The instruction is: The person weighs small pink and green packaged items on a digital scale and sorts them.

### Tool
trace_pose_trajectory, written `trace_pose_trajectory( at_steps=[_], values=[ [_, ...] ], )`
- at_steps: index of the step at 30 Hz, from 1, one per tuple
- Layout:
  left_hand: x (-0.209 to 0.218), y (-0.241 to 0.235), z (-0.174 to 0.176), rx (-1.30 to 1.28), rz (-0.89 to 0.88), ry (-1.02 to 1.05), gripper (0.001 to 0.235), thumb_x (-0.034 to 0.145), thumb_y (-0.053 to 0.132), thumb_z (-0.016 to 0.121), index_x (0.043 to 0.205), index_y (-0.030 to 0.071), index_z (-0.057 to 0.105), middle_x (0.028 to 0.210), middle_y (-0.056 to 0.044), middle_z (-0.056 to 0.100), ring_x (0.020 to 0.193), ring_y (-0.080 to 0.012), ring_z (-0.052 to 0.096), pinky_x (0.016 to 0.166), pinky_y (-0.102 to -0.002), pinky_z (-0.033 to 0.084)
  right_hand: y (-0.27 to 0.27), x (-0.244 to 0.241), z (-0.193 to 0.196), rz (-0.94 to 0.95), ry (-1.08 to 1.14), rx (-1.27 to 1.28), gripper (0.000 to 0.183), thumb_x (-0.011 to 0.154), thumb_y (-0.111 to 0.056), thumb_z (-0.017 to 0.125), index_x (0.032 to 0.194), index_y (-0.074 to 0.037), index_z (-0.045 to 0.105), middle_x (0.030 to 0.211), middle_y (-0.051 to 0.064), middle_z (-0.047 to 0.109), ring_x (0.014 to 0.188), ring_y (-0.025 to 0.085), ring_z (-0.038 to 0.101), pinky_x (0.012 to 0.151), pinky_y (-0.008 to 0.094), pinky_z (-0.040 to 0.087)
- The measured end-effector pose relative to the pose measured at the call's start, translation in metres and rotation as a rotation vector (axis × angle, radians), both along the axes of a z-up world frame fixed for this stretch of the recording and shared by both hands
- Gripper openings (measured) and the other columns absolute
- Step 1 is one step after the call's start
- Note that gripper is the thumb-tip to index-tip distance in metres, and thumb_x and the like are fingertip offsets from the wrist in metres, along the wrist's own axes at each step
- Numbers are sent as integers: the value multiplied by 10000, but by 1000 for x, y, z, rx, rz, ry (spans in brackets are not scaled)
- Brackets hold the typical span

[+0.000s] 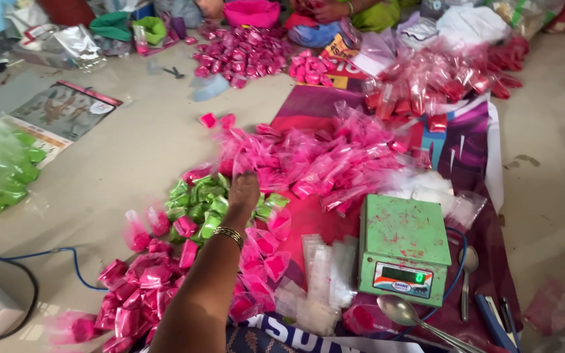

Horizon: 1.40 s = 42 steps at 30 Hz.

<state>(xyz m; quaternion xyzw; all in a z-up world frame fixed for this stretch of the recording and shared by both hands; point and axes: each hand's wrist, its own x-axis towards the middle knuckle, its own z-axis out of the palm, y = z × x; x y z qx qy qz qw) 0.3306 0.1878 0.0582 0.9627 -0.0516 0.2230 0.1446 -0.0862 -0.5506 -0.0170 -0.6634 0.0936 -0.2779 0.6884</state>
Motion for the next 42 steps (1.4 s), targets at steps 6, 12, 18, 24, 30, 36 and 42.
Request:
trace_pose_trajectory(
  at_steps=[6,12,18,24,30,36,42],
  values=[
    [13,-4,59,-150,-126,-24,138,920,66,579,908,-35,672,922,-277,707,842,-448,721,741,-524,603,22,-21,-63,1,55,41,274,1090,-139,526,1281,50,579,1008,255,732,875,371,752,707,411,625],
    [-70,-45,223,-202,-252,-108,184,871,149,675,893,-33,693,916,-288,702,834,-458,713,777,-524,587,122,-45,-58,25,107,92,288,1083,-141,517,1283,56,580,1006,265,735,873,391,757,697,425,631],
    [-135,-105,194,-158,-232,106,212,945,170,571,942,-8,687,878,-264,709,802,-418,728,749,-517,601,217,-49,22,-14,121,-7,266,1083,-109,531,1286,57,575,973,262,730,856,376,757,692,409,632],
    [-160,-126,0,-142,-267,396,248,943,183,558,912,0,723,903,-274,699,838,-446,717,746,-551,588,258,-55,77,-121,144,-173,222,1080,-60,560,1274,44,585,935,225,735,861,314,757,706,351,624],
    [-154,-118,101,-151,-339,266,227,882,165,607,933,-46,674,922,-280,701,858,-453,710,773,-540,575,286,-57,118,-183,195,-125,208,1077,-59,575,1246,55,614,982,207,738,869,298,759,699,323,606],
    [-159,-118,97,50,-327,241,185,911,98,573,919,-28,707,1016,-284,696,959,-420,709,844,-507,578,295,-55,131,-176,214,-122,223,1057,-58,591,1235,69,636,1028,200,743,860,287,763,692,313,599],
    [-137,-95,-7,-60,-349,464,184,923,111,583,961,-13,713,1005,-289,700,984,-433,697,856,-533,557,286,-59,128,-148,245,-153,245,1032,-53,583,1237,67,642,1010,192,755,844,277,770,699,315,612]
  ],
)
